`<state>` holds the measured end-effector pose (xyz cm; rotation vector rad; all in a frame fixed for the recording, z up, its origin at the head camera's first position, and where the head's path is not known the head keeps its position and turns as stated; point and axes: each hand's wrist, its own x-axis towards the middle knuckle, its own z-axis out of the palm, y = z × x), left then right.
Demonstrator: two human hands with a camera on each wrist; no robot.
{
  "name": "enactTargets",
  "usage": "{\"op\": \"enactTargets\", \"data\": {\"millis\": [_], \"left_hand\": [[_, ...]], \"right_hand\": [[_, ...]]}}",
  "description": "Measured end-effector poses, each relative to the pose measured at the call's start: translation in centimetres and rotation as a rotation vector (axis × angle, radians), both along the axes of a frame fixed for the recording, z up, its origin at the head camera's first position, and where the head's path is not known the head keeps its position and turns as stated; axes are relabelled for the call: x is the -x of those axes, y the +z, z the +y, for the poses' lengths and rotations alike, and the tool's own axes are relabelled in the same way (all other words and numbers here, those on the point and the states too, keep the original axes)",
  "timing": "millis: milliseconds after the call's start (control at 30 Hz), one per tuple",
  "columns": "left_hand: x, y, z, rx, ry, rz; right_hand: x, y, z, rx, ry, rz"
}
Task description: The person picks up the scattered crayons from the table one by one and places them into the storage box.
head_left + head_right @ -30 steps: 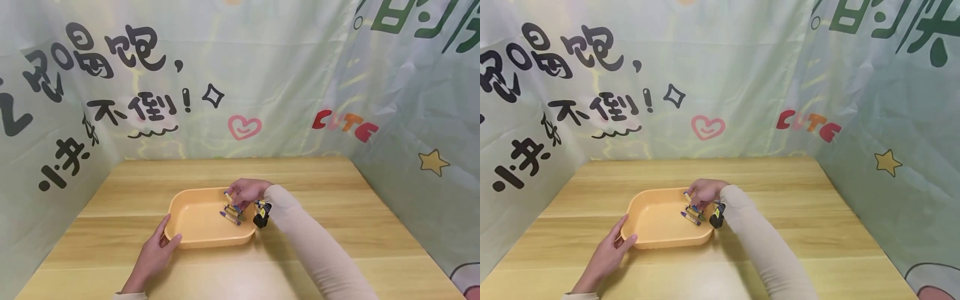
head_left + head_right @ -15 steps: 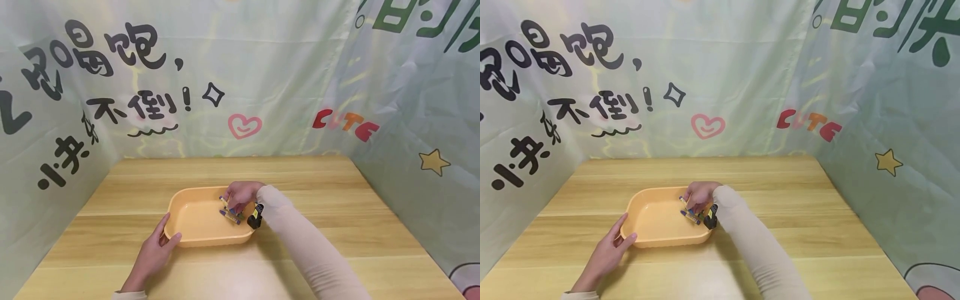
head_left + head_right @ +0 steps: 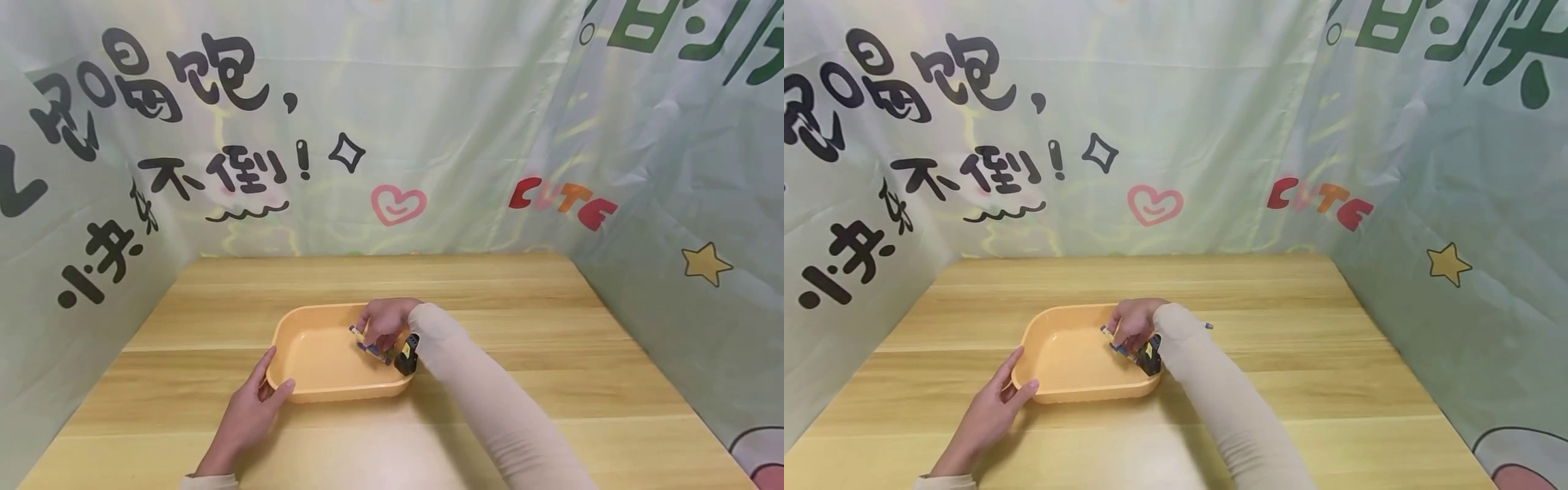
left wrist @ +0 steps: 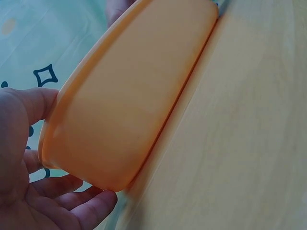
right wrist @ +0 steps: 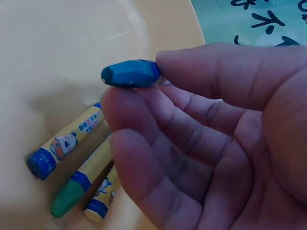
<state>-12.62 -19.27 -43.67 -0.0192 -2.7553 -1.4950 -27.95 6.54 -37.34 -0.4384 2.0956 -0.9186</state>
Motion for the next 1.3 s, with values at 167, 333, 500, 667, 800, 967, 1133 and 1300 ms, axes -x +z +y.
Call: {"op": "enactTargets", "data": {"millis": [167, 333, 500, 667, 800, 967, 1133, 1300], "left_hand": [[0.0, 0.0, 0.0, -0.009, 0.000, -0.007], [0.0, 0.0, 0.0, -0.001, -0.001, -0.007], [0.0, 0.0, 0.0, -0.005, -0.001, 0.002], [0.0, -0.1, 0.0, -0.012, -0.002, -0.002], [0.0, -0.1, 0.0, -0.008, 0.000, 0.003], [0.0, -0.2, -0.1, -0.019, -0.003, 0.015], [-0.2, -0.1, -0.1, 0.010, 0.001, 0.007], [-0.1, 0.0, 0.0, 0.021, 0.015, -0.017]], "right_hand": [[0.1, -0.2, -0.2, -0.003, 0.009, -0.057], [0.2, -0.2, -0.3, -0.037, 0.056, -0.105], [0.4, -0.2, -0.6, -0.056, 0.136, -0.129], [-0.1, -0.4, -0.7, -0.071, 0.101, -0.107], [-0.9, 0.0, -0.9, -0.076, 0.057, -0.066], [-1.7, 0.5, -1.2, -0.079, 0.047, -0.028], [-1.9, 0.6, -1.5, -0.087, 0.065, 0.006], [-1.7, 0.5, -1.6, -0.136, 0.071, 0.051]]}}
